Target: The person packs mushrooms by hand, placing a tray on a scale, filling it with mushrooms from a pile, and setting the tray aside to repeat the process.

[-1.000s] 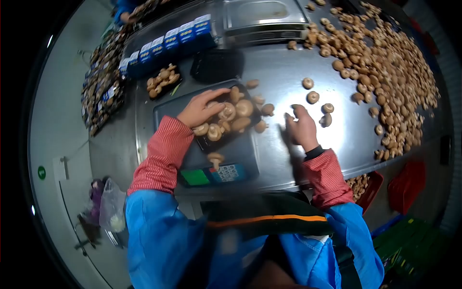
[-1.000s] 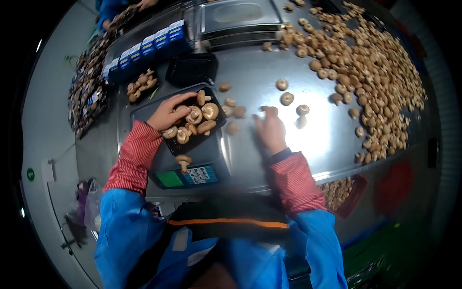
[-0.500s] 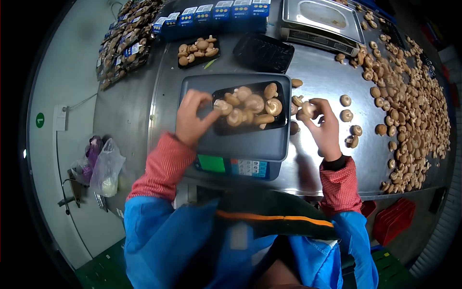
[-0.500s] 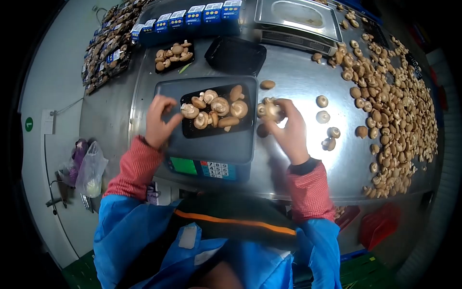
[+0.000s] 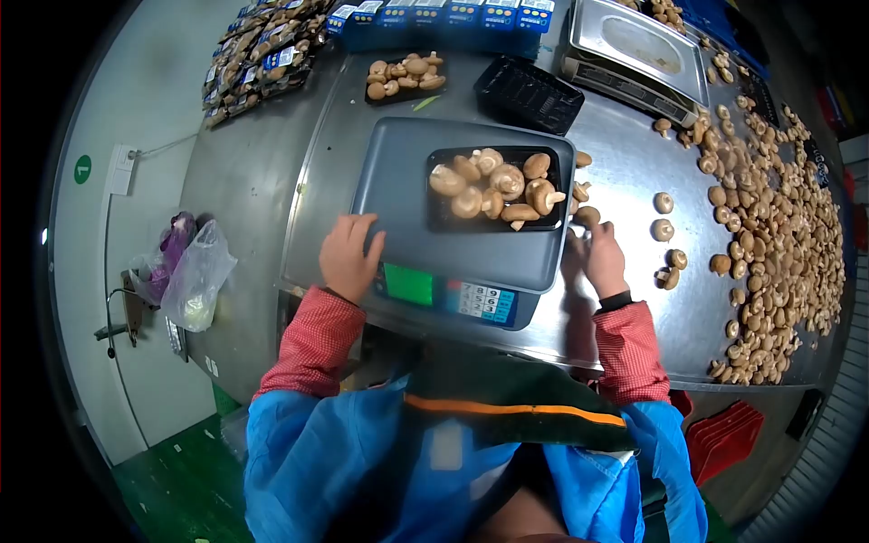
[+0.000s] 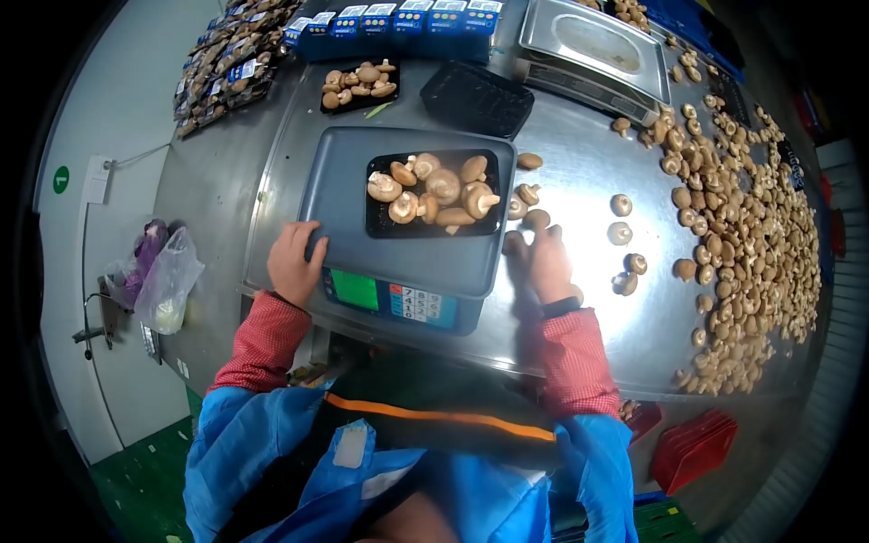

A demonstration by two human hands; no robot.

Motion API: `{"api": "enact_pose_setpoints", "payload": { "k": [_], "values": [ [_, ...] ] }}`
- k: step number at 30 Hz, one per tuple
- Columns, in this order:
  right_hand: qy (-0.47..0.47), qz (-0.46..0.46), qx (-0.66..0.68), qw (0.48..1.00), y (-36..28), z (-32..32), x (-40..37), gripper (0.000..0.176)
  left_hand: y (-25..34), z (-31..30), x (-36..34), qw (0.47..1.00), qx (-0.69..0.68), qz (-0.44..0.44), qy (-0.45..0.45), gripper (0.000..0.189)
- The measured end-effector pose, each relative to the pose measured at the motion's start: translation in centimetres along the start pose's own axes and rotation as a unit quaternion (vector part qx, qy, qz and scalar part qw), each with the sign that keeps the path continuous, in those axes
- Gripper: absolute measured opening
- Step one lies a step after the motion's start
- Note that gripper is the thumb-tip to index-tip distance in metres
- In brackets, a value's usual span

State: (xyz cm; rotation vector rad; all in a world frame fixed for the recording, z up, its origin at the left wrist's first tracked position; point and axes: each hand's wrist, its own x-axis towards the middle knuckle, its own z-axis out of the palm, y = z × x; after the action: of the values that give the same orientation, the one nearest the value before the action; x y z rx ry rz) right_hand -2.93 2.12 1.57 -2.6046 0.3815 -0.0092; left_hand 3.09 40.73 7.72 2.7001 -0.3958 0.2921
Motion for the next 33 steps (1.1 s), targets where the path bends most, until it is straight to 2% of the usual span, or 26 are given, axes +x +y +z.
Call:
{"api": "enact_pose_setpoints", "payload": {
  "k": [2, 3, 5, 7, 8, 9, 11, 12, 15, 16, 19, 21, 24, 27, 29, 32, 33],
  "values": [
    [-0.024, -0.010, 0.104, 0.994, 0.8, 2.1, -0.7, 0.036, -0.1, 0.2, 0.1, 0.998, -0.046, -0.036, -0.005, 0.031],
    [-0.033, -0.018, 0.158, 0.987, 1.6, 3.2, -0.9, 0.036, 0.7, 0.1, 0.9, 0.997, -0.067, 0.001, 0.026, 0.031],
    [-0.037, 0.004, 0.165, 0.986, 1.2, 3.3, -1.1, 0.038, 4.0, -0.5, 3.9, 0.988, -0.106, 0.073, 0.087, 0.031],
    [0.003, -0.020, 0.170, 0.985, 1.6, 4.0, -1.1, 0.040, 8.4, 0.4, 7.0, 0.970, -0.160, 0.128, 0.130, 0.032],
    [0.026, -0.032, 0.171, 0.984, 1.8, 4.1, -1.0, 0.041, 10.5, 1.1, 8.2, 0.967, -0.167, 0.148, 0.124, 0.032],
    [-0.004, -0.004, 0.194, 0.981, 1.5, 3.3, -1.0, 0.040, 12.3, 1.9, 9.2, 0.963, -0.175, 0.167, 0.118, 0.033],
    [-0.067, 0.052, 0.238, 0.968, 0.7, 1.1, -1.2, 0.038, 14.5, 4.3, 10.2, 0.977, -0.115, 0.176, 0.037, 0.036],
    [-0.017, 0.035, 0.210, 0.977, 0.8, 0.9, -1.1, 0.038, 14.9, 5.1, 10.3, 0.980, -0.084, 0.179, -0.004, 0.038],
    [-0.037, 0.112, 0.282, 0.952, 1.6, -1.3, -1.3, 0.041, 14.7, 5.7, 9.3, 0.975, -0.068, 0.210, -0.028, 0.040],
    [0.001, 0.086, 0.277, 0.957, 2.5, -1.2, -1.5, 0.040, 14.3, 5.1, 9.2, 0.972, -0.103, 0.213, -0.014, 0.040],
    [0.036, 0.079, 0.342, 0.936, 4.4, -1.4, -1.6, 0.034, 10.6, 4.0, 9.2, 0.948, -0.291, 0.109, 0.072, 0.033],
    [0.028, 0.088, 0.416, 0.905, 3.8, -2.8, -1.6, 0.032, 8.0, 2.6, 8.9, 0.899, -0.425, -0.007, 0.101, 0.026],
    [0.033, 0.075, 0.396, 0.914, 2.8, -4.2, -0.8, 0.035, 3.0, 1.2, 8.2, 0.892, -0.435, -0.100, 0.074, 0.025],
    [0.048, 0.041, 0.353, 0.934, 2.6, -4.8, -0.1, 0.035, 0.5, 0.9, 6.3, 0.881, -0.447, -0.136, 0.066, 0.025],
    [0.066, 0.058, 0.347, 0.934, 1.5, -5.7, 0.4, 0.035, 0.4, 0.8, 5.4, 0.887, -0.435, -0.140, 0.060, 0.025],
    [0.070, -0.013, 0.327, 0.942, 0.5, -6.6, 1.1, 0.037, 0.8, 1.5, 5.1, 0.887, -0.440, -0.131, 0.049, 0.027],
    [0.066, -0.040, 0.326, 0.942, -0.1, -6.9, 1.3, 0.037, 1.5, 1.7, 5.2, 0.912, -0.397, -0.095, 0.041, 0.034]
  ]
}}
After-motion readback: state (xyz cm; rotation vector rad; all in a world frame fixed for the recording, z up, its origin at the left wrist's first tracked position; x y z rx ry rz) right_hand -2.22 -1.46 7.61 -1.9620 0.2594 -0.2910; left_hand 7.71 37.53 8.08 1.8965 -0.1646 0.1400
